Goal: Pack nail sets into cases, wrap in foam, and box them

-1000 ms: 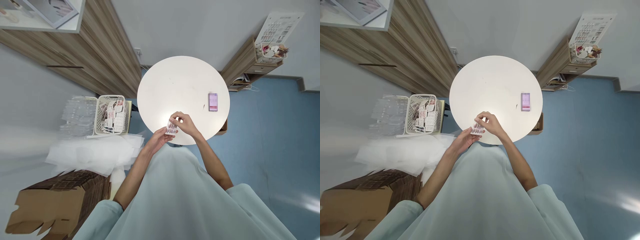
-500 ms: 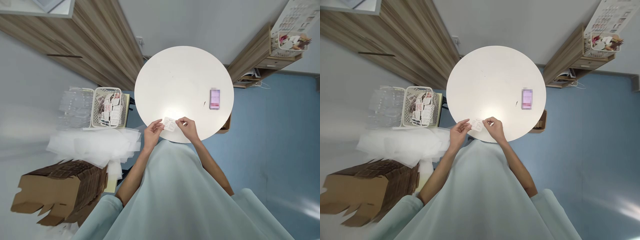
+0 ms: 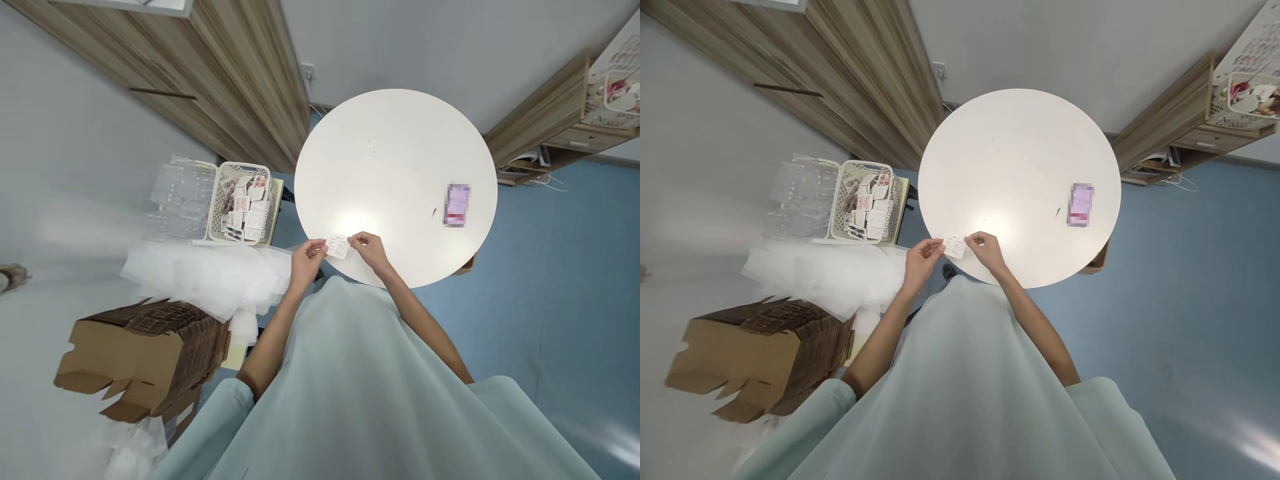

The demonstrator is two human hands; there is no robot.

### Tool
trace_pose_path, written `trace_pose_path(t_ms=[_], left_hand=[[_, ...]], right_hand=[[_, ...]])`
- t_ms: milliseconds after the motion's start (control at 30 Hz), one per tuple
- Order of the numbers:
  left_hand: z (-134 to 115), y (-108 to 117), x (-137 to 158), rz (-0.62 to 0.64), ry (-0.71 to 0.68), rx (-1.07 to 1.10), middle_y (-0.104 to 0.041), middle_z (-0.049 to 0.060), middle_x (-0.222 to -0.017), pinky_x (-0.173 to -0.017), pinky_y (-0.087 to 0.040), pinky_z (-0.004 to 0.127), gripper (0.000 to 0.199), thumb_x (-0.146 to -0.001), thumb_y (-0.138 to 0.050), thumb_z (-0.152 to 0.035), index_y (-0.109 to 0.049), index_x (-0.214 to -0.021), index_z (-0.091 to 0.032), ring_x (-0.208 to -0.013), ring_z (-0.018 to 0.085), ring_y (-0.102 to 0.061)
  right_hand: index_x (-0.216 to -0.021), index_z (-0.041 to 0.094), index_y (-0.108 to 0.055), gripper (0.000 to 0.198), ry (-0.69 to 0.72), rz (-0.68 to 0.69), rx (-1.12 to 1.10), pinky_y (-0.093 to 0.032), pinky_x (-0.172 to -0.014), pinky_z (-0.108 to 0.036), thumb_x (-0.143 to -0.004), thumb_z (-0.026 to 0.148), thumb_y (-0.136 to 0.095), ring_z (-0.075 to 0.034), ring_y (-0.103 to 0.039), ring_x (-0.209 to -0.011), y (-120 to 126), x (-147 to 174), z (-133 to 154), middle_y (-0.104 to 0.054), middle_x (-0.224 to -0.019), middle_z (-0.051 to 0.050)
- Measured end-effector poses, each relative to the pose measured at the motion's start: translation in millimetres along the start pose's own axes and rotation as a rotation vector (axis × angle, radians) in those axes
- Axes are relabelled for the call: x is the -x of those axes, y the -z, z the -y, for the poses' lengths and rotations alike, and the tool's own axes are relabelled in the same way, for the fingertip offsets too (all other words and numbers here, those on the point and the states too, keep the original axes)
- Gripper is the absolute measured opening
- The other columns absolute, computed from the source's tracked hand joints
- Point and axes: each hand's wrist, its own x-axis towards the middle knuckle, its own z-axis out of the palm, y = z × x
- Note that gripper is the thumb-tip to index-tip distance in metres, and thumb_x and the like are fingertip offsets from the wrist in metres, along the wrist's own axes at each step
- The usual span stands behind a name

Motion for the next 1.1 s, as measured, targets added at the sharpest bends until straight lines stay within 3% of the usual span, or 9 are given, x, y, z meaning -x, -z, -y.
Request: trace_pose_path(t_ms=[133, 267, 333, 400, 467, 533, 667, 900, 1100], left_hand=[[-0.5, 16.8, -14.5, 0.039, 0.016, -0.233, -0.079, 0.013, -0.121, -0.093, -0.061, 0.044, 0.061, -0.069, -0.094, -0.053, -0.077, -0.118, -0.020, -0.099, 0.028, -0.075], [-1.3, 35.7, -28.6, 0.117, 0.109, -0.234, -0.080, 0.013, -0.116, -0.099, -0.059, 0.046, 0.069, -0.064, -0.097, -0.054, -0.078, -0.121, -0.019, -0.106, 0.033, -0.075], [-0.4, 47.8, -37.2, 0.196, 0.168, -0.108, -0.080, 0.013, -0.117, -0.103, -0.057, 0.047, 0.065, -0.067, -0.095, -0.057, -0.080, -0.117, -0.018, -0.110, 0.034, -0.075], [1.5, 60.4, -46.6, 0.329, 0.246, 0.114, -0.080, 0.014, -0.119, -0.106, -0.057, 0.046, 0.059, -0.075, -0.088, -0.062, -0.080, -0.113, -0.018, -0.114, 0.033, -0.075], [4.3, 71.7, -55.9, 0.461, 0.337, 0.348, -0.080, 0.016, -0.120, -0.107, -0.057, 0.045, 0.058, -0.082, -0.080, -0.067, -0.080, -0.113, -0.017, -0.116, 0.032, -0.075], [7.5, 80.1, -63.9, 0.536, 0.408, 0.504, -0.080, 0.017, -0.120, -0.103, -0.060, 0.045, 0.059, -0.084, -0.076, -0.068, -0.079, -0.114, -0.018, -0.115, 0.032, -0.076], [13.2, 88.8, -74.1, 0.580, 0.442, 0.586, -0.081, 0.018, -0.114, -0.097, -0.063, 0.046, 0.056, -0.086, -0.074, -0.068, -0.077, -0.111, -0.018, -0.110, 0.032, -0.077], [17.2, 101.7, -83.5, 0.678, 0.481, 0.652, -0.078, 0.017, -0.125, -0.107, -0.059, 0.043, 0.051, -0.089, -0.074, -0.062, -0.076, -0.116, -0.019, -0.125, 0.031, -0.072], [25.4, 125.7, -87.0, 0.538, 0.471, 0.582, -0.067, 0.020, -0.145, -0.114, -0.056, 0.045, 0.059, -0.084, -0.079, -0.070, -0.075, -0.116, -0.021, -0.137, 0.033, -0.065]], right_hand=[[-0.077, 0.023, -0.068, 0.032, -0.029, -0.035, -0.060, -0.052, -0.074, -0.035, -0.083, 0.054, -0.074, -0.021, -0.064, -0.080, -35.4, -10.4, 1.3, -0.071, -0.081, -0.004], [-0.079, 0.023, -0.067, 0.035, 0.016, -0.077, -0.030, -0.055, -0.083, -0.039, -0.085, 0.057, -0.074, -0.022, -0.068, -0.084, -58.3, -14.0, 8.3, -0.074, -0.086, -0.005], [-0.089, 0.023, -0.071, 0.038, 0.063, -0.076, 0.014, -0.056, -0.088, -0.040, -0.086, 0.060, -0.074, -0.024, -0.070, -0.093, -64.8, -12.2, 14.0, -0.077, -0.098, -0.007], [-0.114, 0.025, -0.072, 0.048, 0.136, -0.057, 0.074, -0.057, -0.093, -0.042, -0.083, 0.062, -0.079, -0.027, -0.069, -0.109, -70.4, -7.7, 20.5, -0.076, -0.121, -0.009], [-0.139, 0.029, -0.063, 0.072, 0.238, -0.034, 0.162, -0.057, -0.101, -0.046, -0.079, 0.061, -0.086, -0.030, -0.063, -0.128, -77.3, -2.0, 26.4, -0.067, -0.145, -0.011], [-0.153, 0.031, -0.053, 0.085, 0.326, -0.025, 0.282, -0.053, -0.111, -0.051, -0.080, 0.058, -0.087, -0.032, -0.055, -0.142, -86.7, 2.4, 30.7, -0.058, -0.157, -0.012], [-0.157, 0.030, -0.049, 0.078, 0.372, -0.058, 0.482, -0.047, -0.120, -0.053, -0.089, 0.050, -0.082, -0.032, -0.055, -0.145, -109.3, 0.7, 33.8, -0.061, -0.154, -0.012], [-0.155, 0.026, -0.052, 0.071, 0.361, -0.028, 0.529, -0.052, -0.114, -0.046, -0.092, 0.045, -0.078, -0.030, -0.062, -0.136, -128.5, -22.7, 31.7, -0.062, -0.151, -0.011], [-0.149, 0.018, -0.056, 0.065, 0.324, 0.049, 0.751, -0.052, -0.112, -0.047, -0.089, 0.032, -0.077, -0.033, -0.064, -0.131, -117.4, -53.6, -0.1, -0.065, -0.146, -0.016]])
